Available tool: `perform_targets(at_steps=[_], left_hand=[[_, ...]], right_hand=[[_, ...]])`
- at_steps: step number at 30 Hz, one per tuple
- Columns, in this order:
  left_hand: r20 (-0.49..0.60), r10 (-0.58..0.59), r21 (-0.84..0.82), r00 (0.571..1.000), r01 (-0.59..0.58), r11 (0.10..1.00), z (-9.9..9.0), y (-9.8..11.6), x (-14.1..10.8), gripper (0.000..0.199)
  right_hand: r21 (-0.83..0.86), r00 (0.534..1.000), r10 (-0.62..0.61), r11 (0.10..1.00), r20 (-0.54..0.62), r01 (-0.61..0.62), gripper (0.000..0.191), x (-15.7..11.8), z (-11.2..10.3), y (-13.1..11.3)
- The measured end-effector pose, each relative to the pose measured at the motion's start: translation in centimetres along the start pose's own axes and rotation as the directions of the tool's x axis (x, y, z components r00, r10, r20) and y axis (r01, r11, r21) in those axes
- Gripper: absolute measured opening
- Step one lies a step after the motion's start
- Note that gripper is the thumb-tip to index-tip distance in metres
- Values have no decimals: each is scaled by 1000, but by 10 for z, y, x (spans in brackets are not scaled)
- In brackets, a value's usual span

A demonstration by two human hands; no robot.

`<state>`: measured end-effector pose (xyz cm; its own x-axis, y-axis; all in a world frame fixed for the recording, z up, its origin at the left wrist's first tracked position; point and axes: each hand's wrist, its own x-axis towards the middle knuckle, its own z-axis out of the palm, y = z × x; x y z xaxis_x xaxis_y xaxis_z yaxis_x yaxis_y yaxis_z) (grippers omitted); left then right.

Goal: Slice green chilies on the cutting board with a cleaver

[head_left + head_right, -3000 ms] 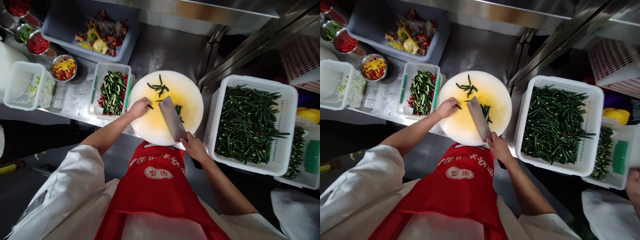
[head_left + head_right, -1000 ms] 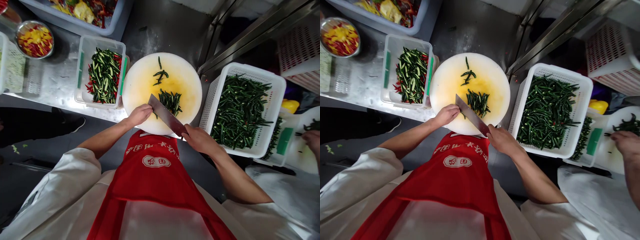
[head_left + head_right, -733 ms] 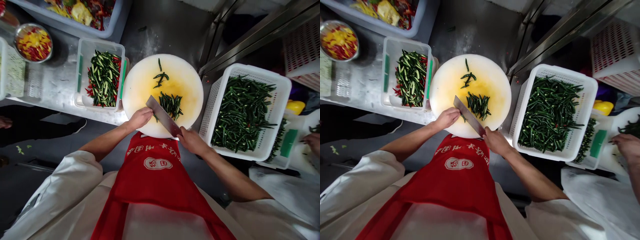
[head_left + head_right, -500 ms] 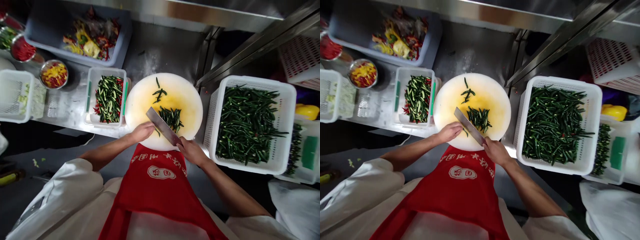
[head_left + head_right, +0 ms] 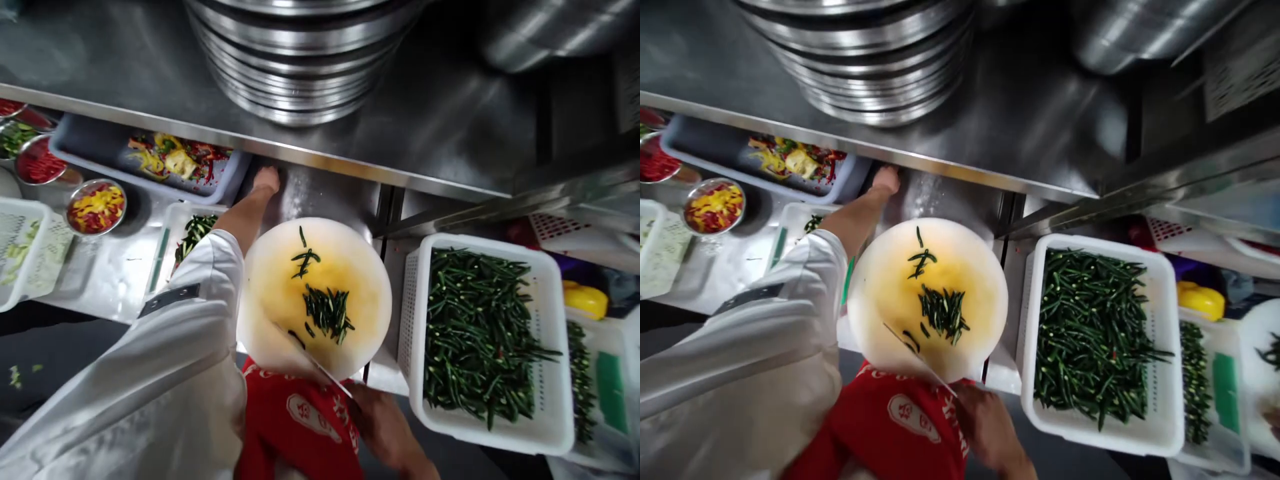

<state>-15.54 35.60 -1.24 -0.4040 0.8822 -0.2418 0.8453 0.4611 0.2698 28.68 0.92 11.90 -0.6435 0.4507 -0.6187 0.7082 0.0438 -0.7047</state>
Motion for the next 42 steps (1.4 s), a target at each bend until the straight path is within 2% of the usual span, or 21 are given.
perform_targets(at_steps=[4,6,8,9,11,12,14,15,16,17,19,21,25,32,35,39,40,41,42], left_hand=[[-24,-88,-103,996,85,991,10,7,11,12],[-54,-50,-148,997,41,988,6,5,2,10],[-124,59,-189,991,-82,979,-1,-1,-27,12],[-160,125,-212,979,-158,964,-4,-5,-53,14],[-221,350,-272,910,-402,874,-7,-15,-126,15],[-205,466,-301,861,-509,807,-6,-20,-171,12],[-148,672,-353,726,-674,649,5,-30,-265,8],[-130,740,-360,660,-727,585,14,-34,-307,9],[-126,779,-350,615,-762,545,25,-38,-342,12],[-133,794,-330,593,-782,528,37,-42,-369,15],[-151,812,-290,564,-810,509,58,-48,-397,19],[-160,828,-266,538,-831,488,69,-52,-402,22],[-160,851,-228,500,-858,461,73,-55,-391,30],[-158,842,-210,516,-851,482,75,-53,-390,31],[-157,847,-194,507,-857,477,77,-54,-392,31],[-118,864,-200,489,-864,462,71,-53,-391,30],[-109,863,-216,494,-859,464,67,-52,-386,28],[-117,844,-231,524,-841,490,63,-48,-379,27],[-143,799,-242,584,-803,544,59,-44,-370,26]], right_hand=[[25,994,90,996,-59,-89,30,5,6,3],[52,983,158,987,-93,-154,31,5,6,2],[70,966,229,973,-118,-222,31,6,7,2],[79,957,259,965,-133,-250,31,7,8,3],[88,952,263,964,-156,-252,26,10,13,5],[88,957,238,970,-165,-226,24,10,17,7],[90,972,155,986,-177,-141,23,11,23,9],[94,977,120,990,-178,-104,25,10,26,9],[98,979,100,992,-178,-83,27,9,29,9],[90,978,96,993,-183,-80,30,8,31,8],[15,970,114,993,-215,-113,34,6,34,3],[-113,961,123,981,-248,-155,34,3,36,-4],[-310,968,113,933,-226,-181,29,-7,39,-17],[-358,973,134,913,-188,-195,23,-40,34,-19],[-400,971,135,893,-197,-205,23,-21,42,-18],[-388,955,84,901,-286,-196,17,21,53,-15],[-371,949,69,910,-308,-187,16,24,53,-13],[-354,941,62,917,-332,-186,16,23,52,-10],[-338,931,68,920,-358,-198,17,18,51,-8]])
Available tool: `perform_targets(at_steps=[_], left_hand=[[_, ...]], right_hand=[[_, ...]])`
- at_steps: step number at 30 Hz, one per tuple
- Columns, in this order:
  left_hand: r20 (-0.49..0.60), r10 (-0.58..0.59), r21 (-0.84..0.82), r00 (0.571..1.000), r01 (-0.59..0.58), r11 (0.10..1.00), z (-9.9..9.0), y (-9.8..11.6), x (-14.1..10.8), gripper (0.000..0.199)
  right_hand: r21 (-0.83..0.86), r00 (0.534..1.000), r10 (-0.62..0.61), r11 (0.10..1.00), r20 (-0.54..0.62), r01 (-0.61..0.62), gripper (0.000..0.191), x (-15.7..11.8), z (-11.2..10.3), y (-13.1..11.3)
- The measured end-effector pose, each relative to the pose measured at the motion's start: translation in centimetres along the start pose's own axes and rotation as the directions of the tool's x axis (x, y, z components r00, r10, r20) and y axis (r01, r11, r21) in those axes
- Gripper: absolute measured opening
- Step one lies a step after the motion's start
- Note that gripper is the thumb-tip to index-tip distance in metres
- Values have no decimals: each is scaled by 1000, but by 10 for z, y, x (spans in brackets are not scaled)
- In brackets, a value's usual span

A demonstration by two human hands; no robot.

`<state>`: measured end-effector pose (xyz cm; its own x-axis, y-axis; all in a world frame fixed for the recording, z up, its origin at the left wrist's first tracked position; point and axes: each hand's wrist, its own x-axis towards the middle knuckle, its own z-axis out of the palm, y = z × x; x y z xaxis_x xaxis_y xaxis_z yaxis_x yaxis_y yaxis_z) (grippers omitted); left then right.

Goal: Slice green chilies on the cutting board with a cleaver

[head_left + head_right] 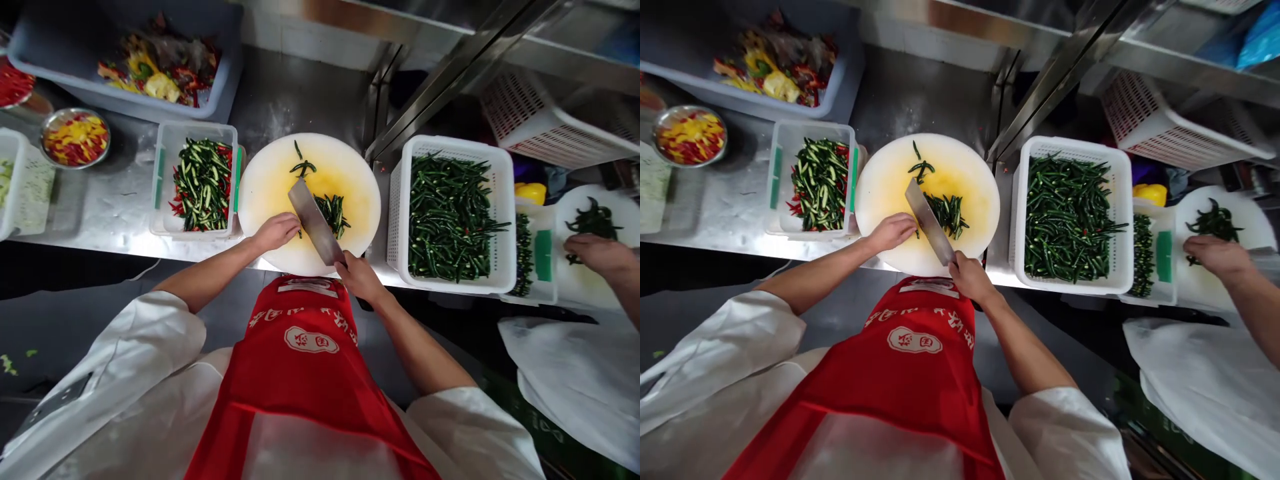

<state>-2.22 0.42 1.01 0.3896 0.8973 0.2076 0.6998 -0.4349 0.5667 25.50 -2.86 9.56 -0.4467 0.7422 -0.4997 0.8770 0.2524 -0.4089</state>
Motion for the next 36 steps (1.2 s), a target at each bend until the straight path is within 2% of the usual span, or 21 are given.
perform_targets(at_steps=[2,4,6,9,11,15,17,20,24,31,33,36], left_hand=[[-126,-203,8,971,205,979,-8,-12,28,21],[-171,-385,25,907,394,919,-14,-25,61,15],[-74,-466,79,881,471,878,-18,-35,89,11],[70,-447,193,892,428,883,-24,-43,103,13],[111,-397,233,911,365,901,-32,-44,92,15],[201,-247,189,948,210,959,-43,-35,41,18],[245,-137,143,960,104,984,-39,-24,17,21],[248,13,94,969,-38,995,-23,-5,-4,24],[184,86,94,979,-104,990,-8,5,-10,30],[137,85,58,987,-94,994,-4,1,-15,31],[132,87,60,987,-96,994,-2,1,-16,31],[137,97,56,986,-105,993,0,0,-16,31]], right_hand=[[21,999,41,999,-29,-41,18,-18,-5,9],[49,999,52,997,-5,-52,18,-39,-10,14],[69,998,14,997,63,-18,17,-56,-11,13],[83,989,-55,996,136,44,16,-61,-6,4],[96,990,-49,995,131,37,16,-55,0,1],[115,995,66,991,75,-74,16,-40,6,7],[92,994,97,991,50,-102,18,-36,4,10],[36,997,59,997,48,-61,20,-32,-3,8],[-5,996,2,1000,92,-2,20,-33,-17,-5],[-16,976,24,1000,217,-21,19,-38,-48,-5],[-24,971,18,1000,238,-13,19,-34,-47,-3],[-26,976,10,1000,220,-5,21,-19,-28,-7]])
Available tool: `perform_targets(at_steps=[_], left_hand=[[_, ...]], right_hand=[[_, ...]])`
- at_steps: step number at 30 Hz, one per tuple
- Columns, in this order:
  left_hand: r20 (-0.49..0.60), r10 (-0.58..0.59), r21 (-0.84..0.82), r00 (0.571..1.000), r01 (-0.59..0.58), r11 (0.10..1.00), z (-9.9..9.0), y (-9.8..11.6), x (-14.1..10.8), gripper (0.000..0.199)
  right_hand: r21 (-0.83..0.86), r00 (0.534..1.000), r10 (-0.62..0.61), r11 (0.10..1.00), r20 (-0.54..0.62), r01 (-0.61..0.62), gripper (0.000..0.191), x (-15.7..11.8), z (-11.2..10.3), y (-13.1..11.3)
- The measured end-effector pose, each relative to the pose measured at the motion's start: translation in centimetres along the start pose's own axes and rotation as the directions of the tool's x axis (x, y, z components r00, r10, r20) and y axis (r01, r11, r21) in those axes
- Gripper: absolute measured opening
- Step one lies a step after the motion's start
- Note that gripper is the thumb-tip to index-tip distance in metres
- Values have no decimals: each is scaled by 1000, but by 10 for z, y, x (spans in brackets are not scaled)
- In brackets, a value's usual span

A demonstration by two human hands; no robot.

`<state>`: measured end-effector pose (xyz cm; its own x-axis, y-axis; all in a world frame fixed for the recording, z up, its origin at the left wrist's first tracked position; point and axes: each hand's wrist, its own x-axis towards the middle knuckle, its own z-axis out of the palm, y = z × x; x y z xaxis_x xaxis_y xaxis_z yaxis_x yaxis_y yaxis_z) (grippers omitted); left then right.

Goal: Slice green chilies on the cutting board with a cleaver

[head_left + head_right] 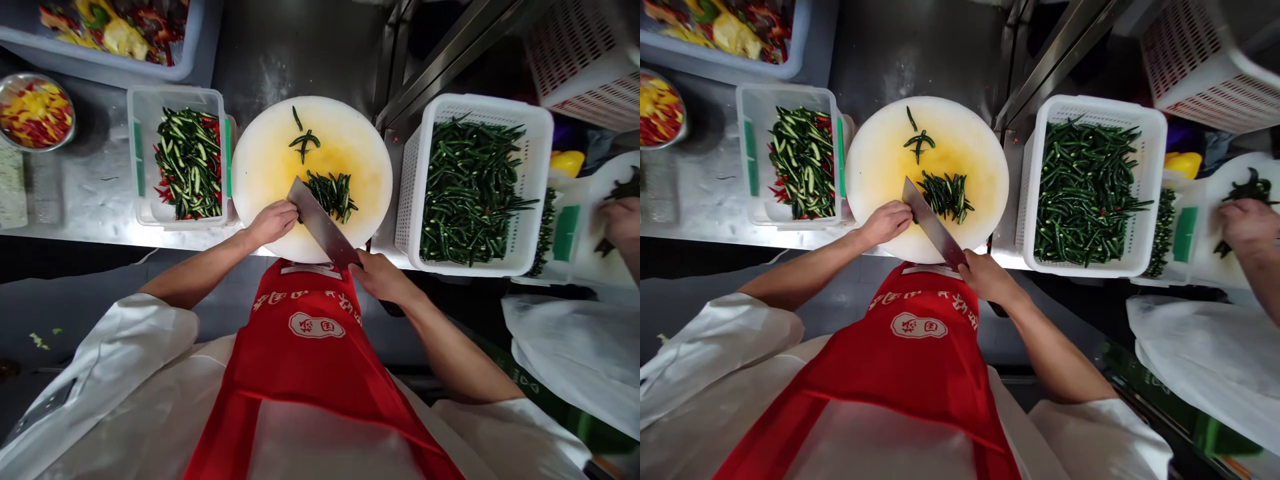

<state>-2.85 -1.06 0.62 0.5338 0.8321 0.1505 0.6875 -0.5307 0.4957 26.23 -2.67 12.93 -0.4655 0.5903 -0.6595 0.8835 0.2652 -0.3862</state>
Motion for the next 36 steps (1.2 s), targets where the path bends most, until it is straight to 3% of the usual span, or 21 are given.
perform_targets(at_steps=[5,9,11,14,16,19,21,25,28,32,36], left_hand=[[71,48,-5,996,-47,999,-7,2,2,30],[129,78,-28,989,-75,997,-24,-10,19,28],[2,-57,-17,998,57,998,-34,-28,43,24],[-241,-313,-34,919,314,949,-42,-61,94,21],[-242,-392,-43,888,394,918,-43,-80,127,21],[-146,-424,-30,894,425,905,-45,-92,156,10],[-158,-411,-38,898,411,911,-50,-90,155,11],[-218,-429,-68,877,425,903,-59,-80,130,13],[-234,-472,-69,850,470,880,-48,-79,127,14],[-230,-437,-37,869,441,897,-16,-88,152,7],[-182,-544,8,819,554,832,-3,-94,175,7]], right_hand=[[100,992,2,995,-124,11,18,38,27,-9],[177,980,-4,983,-198,40,17,31,23,7],[237,974,40,971,-222,15,17,13,18,18],[296,983,46,955,-177,8,20,-15,15,29],[290,991,-22,955,-131,59,20,-25,15,29],[285,988,-129,947,-90,150,20,-26,19,21],[301,985,-143,939,-95,165,20,-21,23,17],[356,995,-21,933,-97,55,19,-12,27,21],[403,996,10,915,-84,25,18,-9,29,27],[391,997,11,920,-71,17,19,-9,34,30],[356,994,12,934,-108,27,19,-9,37,26]])
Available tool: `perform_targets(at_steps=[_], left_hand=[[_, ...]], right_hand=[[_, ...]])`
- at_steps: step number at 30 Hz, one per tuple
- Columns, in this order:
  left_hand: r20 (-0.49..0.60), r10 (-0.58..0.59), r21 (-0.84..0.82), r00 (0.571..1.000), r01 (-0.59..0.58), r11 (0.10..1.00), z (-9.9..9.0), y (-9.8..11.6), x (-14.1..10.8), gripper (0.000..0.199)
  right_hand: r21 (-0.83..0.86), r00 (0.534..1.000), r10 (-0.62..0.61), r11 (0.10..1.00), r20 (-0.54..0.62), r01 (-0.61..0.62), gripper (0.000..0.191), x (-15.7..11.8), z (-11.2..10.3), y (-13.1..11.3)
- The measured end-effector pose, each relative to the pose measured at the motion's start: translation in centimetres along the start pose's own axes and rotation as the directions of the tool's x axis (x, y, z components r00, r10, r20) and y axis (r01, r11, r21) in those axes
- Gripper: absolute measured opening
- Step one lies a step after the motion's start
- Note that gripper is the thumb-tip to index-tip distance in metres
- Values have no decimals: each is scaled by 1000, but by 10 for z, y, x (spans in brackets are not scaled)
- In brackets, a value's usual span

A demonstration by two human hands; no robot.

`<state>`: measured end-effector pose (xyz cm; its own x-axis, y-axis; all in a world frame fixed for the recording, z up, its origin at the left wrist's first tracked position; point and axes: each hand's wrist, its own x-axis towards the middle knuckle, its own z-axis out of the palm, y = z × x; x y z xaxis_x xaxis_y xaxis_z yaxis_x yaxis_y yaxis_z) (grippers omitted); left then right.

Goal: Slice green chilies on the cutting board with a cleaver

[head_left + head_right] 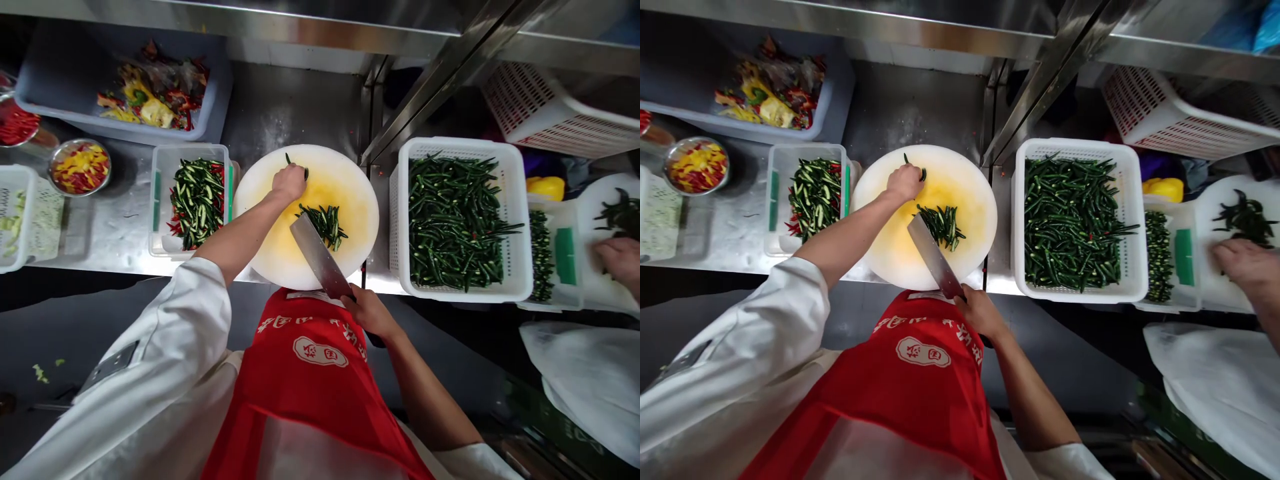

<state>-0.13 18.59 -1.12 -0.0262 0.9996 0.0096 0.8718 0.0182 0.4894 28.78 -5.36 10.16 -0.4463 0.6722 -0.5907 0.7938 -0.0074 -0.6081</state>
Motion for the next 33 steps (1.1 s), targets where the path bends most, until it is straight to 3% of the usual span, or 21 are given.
perform_targets(at_steps=[2,5,8,10,13,16,22,28,33], left_hand=[[46,-25,28,999,24,999,-8,5,3,9],[37,82,-18,996,-81,997,-40,10,-11,9],[40,275,-75,961,-271,960,-73,10,-54,13],[121,391,-95,912,-382,919,-82,7,-95,12],[242,494,-107,835,-483,869,-71,1,-153,11],[270,545,-158,794,-522,838,-52,-5,-184,17],[269,565,-165,780,-540,825,-44,-11,-185,30],[216,570,-180,793,-541,821,-41,-13,-190,32],[195,572,-197,797,-539,819,-38,-14,-191,30]], right_hand=[[21,1000,3,1000,-6,-3,20,0,0,-1],[105,1000,8,994,17,-10,22,1,-2,1],[165,1000,6,986,28,-10,24,5,-8,9],[174,999,12,985,42,-19,24,8,-12,14],[147,998,7,989,64,-16,23,12,-18,14],[5,999,13,1000,47,-13,23,14,-20,3],[-289,999,13,957,39,-1,16,11,-29,-25],[-231,982,88,972,164,-48,16,3,-49,-33],[-177,977,92,983,193,-58,18,3,-54,-33]])
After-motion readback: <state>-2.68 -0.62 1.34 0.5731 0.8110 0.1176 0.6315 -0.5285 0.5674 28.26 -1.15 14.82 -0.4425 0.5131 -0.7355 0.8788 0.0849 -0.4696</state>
